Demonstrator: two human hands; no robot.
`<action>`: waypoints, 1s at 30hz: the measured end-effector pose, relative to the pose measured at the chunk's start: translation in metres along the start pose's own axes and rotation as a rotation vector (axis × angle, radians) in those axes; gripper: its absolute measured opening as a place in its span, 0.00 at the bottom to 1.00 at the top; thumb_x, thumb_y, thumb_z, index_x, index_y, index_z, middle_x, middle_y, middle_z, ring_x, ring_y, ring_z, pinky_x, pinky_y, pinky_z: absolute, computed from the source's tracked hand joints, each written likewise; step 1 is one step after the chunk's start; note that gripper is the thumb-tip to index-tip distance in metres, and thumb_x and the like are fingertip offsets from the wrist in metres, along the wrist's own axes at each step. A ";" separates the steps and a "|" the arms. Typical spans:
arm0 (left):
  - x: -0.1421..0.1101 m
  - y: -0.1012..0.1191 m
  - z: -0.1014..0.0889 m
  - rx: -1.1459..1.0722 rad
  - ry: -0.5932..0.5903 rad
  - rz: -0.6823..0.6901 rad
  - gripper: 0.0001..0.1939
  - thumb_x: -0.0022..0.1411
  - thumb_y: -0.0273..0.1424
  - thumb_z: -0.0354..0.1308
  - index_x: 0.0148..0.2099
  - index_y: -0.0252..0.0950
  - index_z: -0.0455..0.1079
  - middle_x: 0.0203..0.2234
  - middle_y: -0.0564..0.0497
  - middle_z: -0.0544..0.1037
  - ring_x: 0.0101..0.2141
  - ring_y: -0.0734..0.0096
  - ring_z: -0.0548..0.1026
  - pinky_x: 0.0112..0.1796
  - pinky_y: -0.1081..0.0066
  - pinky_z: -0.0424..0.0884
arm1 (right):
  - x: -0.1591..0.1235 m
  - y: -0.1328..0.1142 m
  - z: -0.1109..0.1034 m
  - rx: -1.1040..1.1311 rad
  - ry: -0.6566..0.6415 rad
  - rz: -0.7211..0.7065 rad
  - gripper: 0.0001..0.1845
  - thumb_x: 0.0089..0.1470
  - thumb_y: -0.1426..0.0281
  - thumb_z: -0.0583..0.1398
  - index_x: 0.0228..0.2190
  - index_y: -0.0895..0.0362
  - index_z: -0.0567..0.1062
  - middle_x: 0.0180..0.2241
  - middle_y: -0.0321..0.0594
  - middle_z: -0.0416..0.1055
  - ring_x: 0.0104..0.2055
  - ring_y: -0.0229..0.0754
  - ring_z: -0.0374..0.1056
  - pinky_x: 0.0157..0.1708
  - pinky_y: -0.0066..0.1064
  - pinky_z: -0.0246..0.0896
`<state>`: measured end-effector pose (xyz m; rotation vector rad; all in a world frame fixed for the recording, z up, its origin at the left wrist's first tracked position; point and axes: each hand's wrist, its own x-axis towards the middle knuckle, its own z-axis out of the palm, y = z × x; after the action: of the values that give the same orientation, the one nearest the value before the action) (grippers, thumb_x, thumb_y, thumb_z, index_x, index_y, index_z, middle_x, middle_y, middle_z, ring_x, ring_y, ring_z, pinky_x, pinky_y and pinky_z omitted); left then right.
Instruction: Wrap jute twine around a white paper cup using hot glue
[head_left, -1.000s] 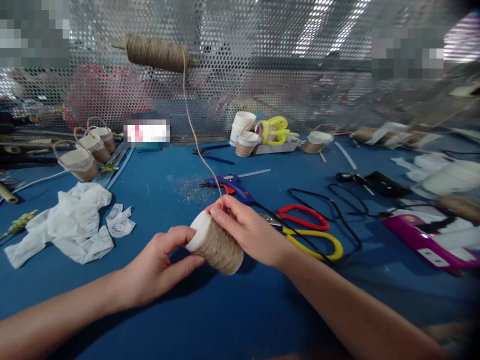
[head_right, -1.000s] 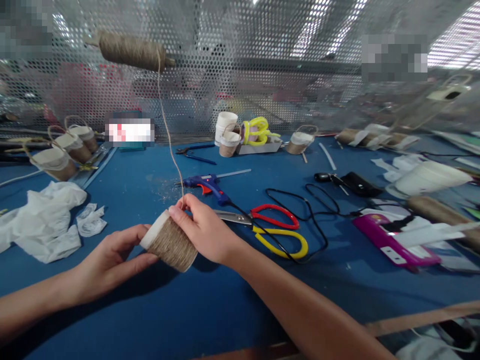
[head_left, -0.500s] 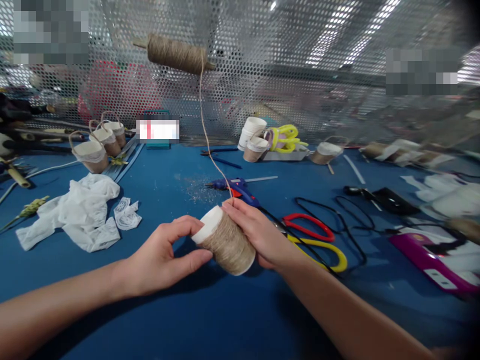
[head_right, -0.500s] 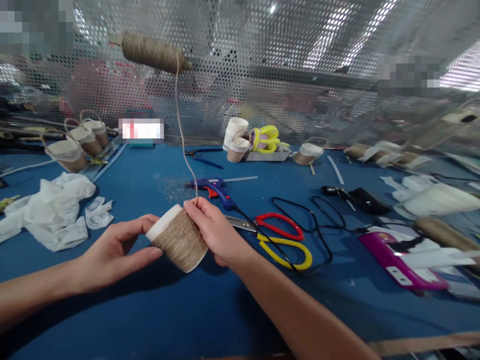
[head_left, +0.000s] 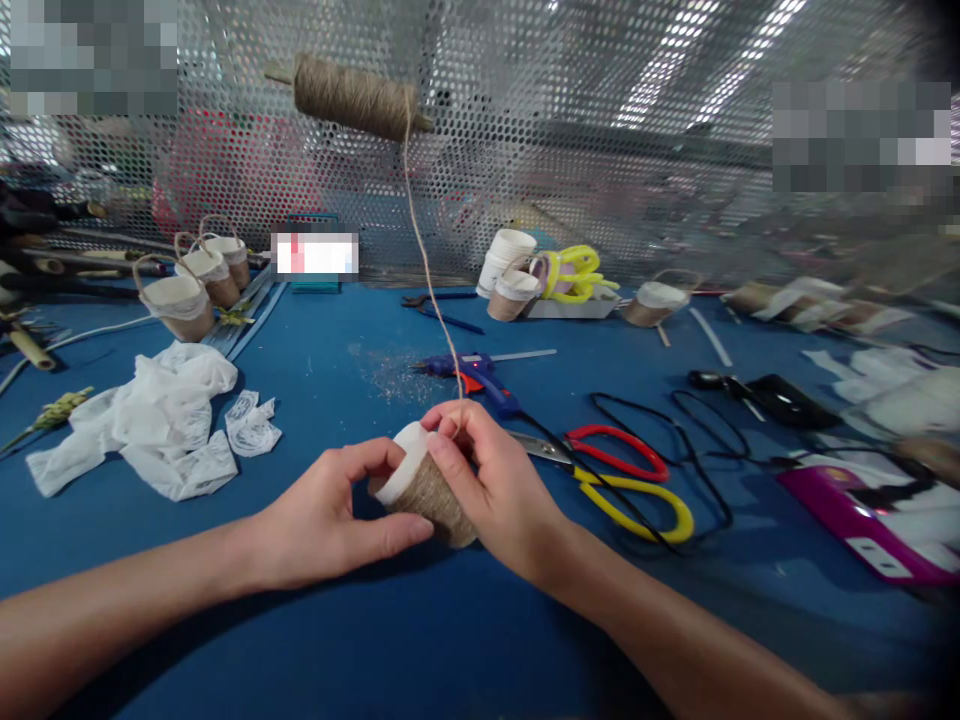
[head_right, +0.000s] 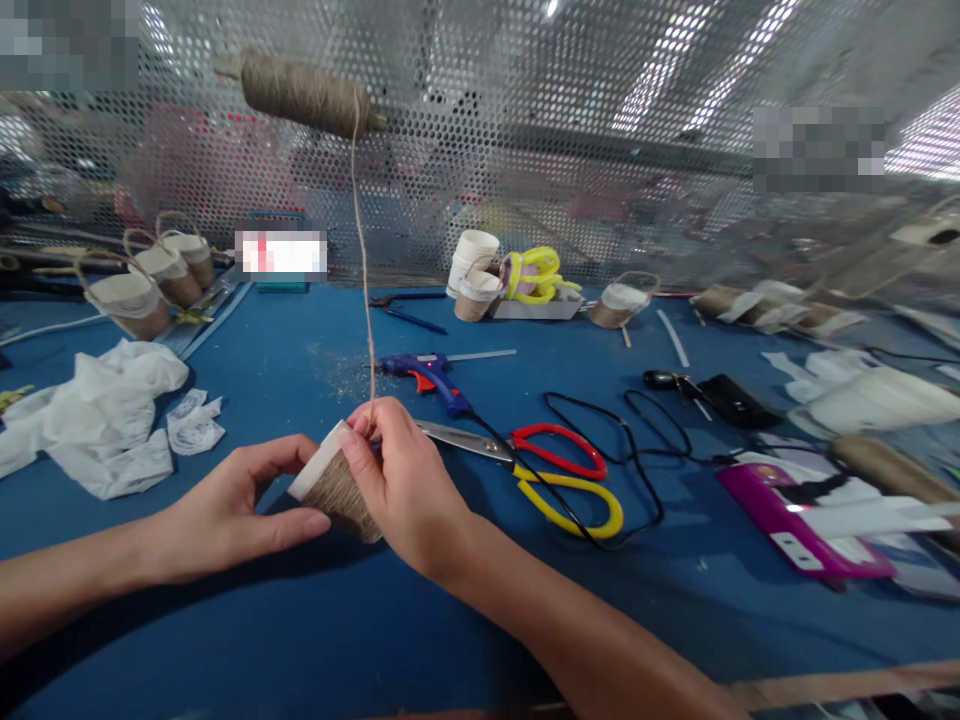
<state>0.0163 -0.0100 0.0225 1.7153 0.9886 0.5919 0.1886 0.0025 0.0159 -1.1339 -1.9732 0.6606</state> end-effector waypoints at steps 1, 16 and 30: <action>0.000 0.000 0.001 -0.022 0.005 -0.007 0.12 0.52 0.36 0.57 0.35 0.31 0.66 0.28 0.51 0.72 0.30 0.69 0.68 0.33 0.70 0.63 | -0.001 0.001 0.001 -0.024 0.001 -0.028 0.06 0.57 0.68 0.49 0.28 0.54 0.58 0.32 0.41 0.65 0.32 0.38 0.63 0.31 0.32 0.61; 0.003 -0.002 0.005 -0.101 0.062 -0.031 0.05 0.53 0.30 0.54 0.31 0.33 0.63 0.24 0.56 0.67 0.27 0.75 0.63 0.30 0.74 0.60 | -0.002 0.005 0.007 -0.198 -0.036 -0.141 0.07 0.57 0.68 0.49 0.27 0.54 0.57 0.33 0.44 0.64 0.35 0.41 0.64 0.34 0.37 0.64; 0.002 -0.010 0.005 -0.008 0.050 -0.004 0.03 0.54 0.28 0.54 0.30 0.33 0.62 0.24 0.56 0.67 0.27 0.75 0.63 0.30 0.74 0.63 | 0.001 0.003 0.001 -0.080 -0.088 -0.030 0.07 0.57 0.69 0.49 0.26 0.54 0.58 0.32 0.42 0.65 0.34 0.39 0.63 0.35 0.35 0.60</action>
<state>0.0185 -0.0094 0.0116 1.6985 1.0237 0.6380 0.1886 0.0044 0.0132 -1.1375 -2.1040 0.6298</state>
